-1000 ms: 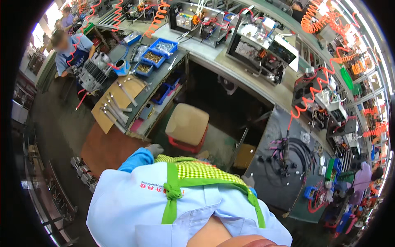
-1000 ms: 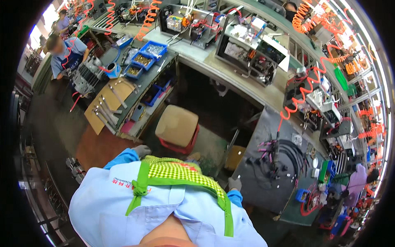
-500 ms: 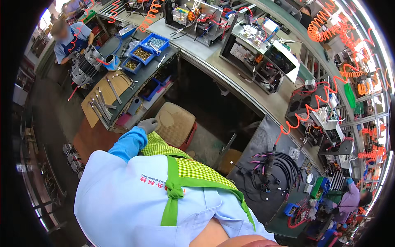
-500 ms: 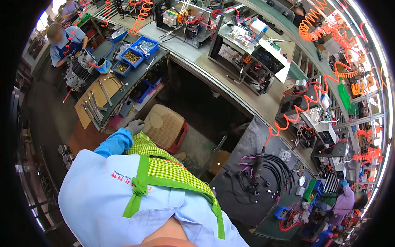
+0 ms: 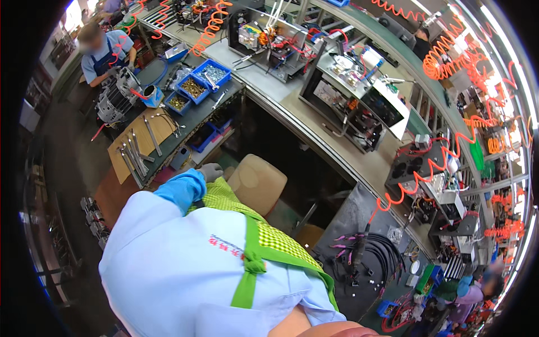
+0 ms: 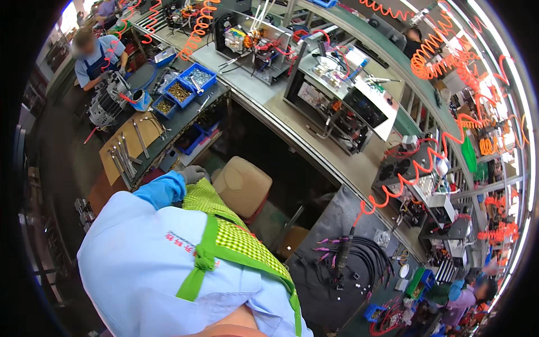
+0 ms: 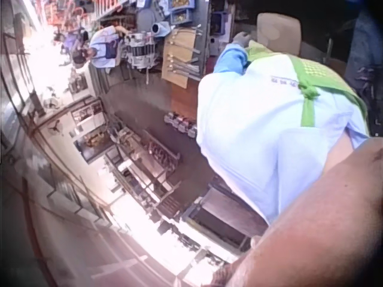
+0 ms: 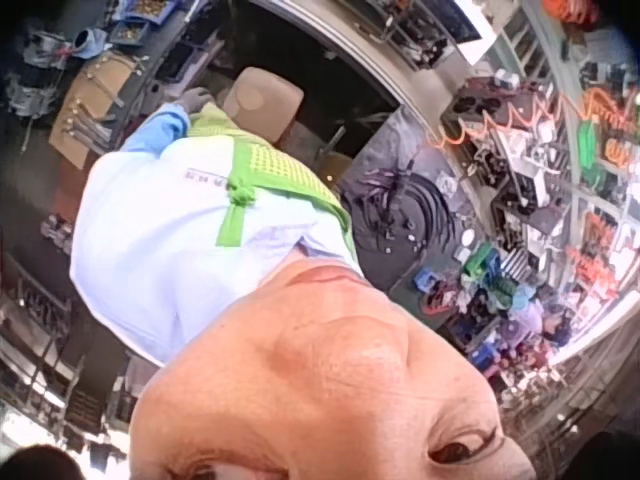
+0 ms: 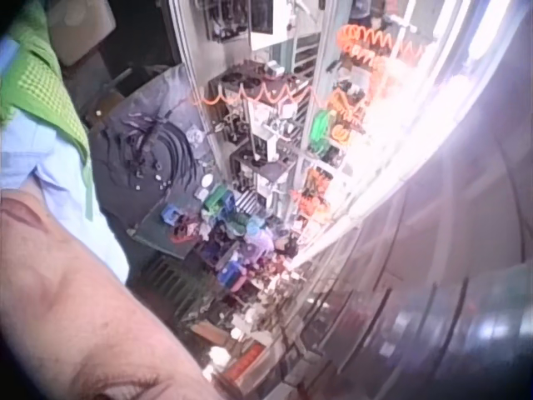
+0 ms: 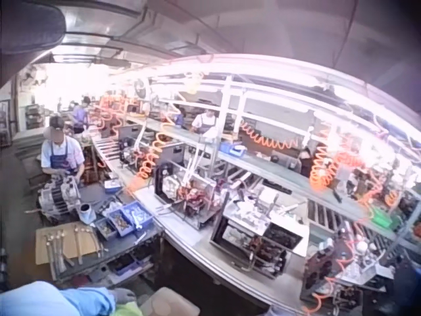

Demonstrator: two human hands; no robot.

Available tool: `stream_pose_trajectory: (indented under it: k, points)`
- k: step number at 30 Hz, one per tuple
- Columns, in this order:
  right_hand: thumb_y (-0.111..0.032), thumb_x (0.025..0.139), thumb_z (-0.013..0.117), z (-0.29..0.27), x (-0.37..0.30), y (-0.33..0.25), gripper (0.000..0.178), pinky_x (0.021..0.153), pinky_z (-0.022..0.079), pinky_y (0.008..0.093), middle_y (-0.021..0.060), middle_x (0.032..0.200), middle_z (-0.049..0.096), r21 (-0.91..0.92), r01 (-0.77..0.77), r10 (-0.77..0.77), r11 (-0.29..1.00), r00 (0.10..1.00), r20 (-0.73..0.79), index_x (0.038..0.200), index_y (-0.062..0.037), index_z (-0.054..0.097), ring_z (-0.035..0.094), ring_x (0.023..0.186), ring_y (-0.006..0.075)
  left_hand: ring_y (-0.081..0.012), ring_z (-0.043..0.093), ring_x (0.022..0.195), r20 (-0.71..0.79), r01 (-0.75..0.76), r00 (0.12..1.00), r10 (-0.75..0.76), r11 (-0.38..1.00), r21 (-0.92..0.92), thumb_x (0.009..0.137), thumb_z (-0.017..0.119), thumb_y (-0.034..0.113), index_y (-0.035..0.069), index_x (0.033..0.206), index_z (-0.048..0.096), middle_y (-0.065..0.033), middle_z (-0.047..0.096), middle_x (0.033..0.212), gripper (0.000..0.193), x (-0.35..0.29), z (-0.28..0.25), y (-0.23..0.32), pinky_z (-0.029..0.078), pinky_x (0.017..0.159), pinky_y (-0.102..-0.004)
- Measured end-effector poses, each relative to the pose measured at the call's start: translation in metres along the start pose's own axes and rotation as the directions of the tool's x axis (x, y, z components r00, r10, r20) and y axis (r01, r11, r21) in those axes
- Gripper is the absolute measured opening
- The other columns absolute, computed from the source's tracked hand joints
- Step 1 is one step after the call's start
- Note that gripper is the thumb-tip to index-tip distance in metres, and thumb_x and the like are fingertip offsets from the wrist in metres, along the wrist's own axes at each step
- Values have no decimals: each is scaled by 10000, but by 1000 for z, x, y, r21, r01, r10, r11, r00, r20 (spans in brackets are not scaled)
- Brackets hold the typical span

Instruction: Assemble electrical components into a chassis using tools and wire management.

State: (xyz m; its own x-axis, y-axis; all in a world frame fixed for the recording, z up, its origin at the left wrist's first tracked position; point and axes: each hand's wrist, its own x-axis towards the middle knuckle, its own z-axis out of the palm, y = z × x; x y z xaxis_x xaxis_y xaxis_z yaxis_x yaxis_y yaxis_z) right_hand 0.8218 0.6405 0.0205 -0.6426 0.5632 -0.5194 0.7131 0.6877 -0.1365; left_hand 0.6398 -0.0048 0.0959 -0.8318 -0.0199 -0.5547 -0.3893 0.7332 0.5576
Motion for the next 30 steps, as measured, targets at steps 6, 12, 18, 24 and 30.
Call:
stream_pose_trajectory:
  k: [6, 12, 18, 24, 30]
  points:
    - [-419, 660, 648, 16, 2, -44, 534, 892, 447, 447, 254, 1045, 619, -16, -15, 15, 1000, 1000, 15, 989, 1, 660, 561, 1016, 429, -298, 650, 854, -39, -301, 951, 307, 947, 110, 805, 556, 372, 27, 1078, 629, -173, 653, 1017, 446, 102, -3, 60, 519, 779, -380]
    - [-417, 660, 646, 57, -34, -110, 538, 897, 443, 451, 259, 1056, 613, 118, -223, 227, 968, 974, -20, 999, 0, 657, 552, 1026, 434, -131, 579, 672, 74, -543, 762, 643, 698, -467, 886, 561, 279, 48, 1103, 599, -59, 619, 802, 319, 187, -50, 242, 491, 633, -285]
    - [-415, 660, 645, 118, -141, -241, 543, 901, 438, 455, 264, 1066, 608, 381, -578, 626, 722, 780, -2, 1009, 0, 654, 544, 1036, 440, -122, 562, 789, -540, -822, 443, 716, 84, -563, 940, 529, 214, 41, 1123, 585, -31, 627, 942, 258, 367, -285, 271, 478, 742, -296]
    - [-326, 731, 659, 38, -137, -354, 418, 892, 423, 452, 219, 1081, 509, 502, -101, 361, 859, 814, -455, 994, -13, 570, 481, 1027, 410, -108, 564, 908, -537, -858, 279, 796, -44, -511, 931, 542, 123, 19, 1152, 576, -50, 616, 1015, 246, 342, -352, 435, 457, 810, -251]
    - [-334, 745, 655, -86, -93, -425, 403, 926, 437, 426, 198, 1218, 480, 465, -51, 317, 884, 797, -514, 1042, -72, 585, 508, 1098, 372, -148, 563, 980, -206, -949, 85, 975, 16, -316, 907, 573, 197, 41, 1128, 585, -74, 617, 1057, 271, 342, -315, 517, 434, 858, -275]
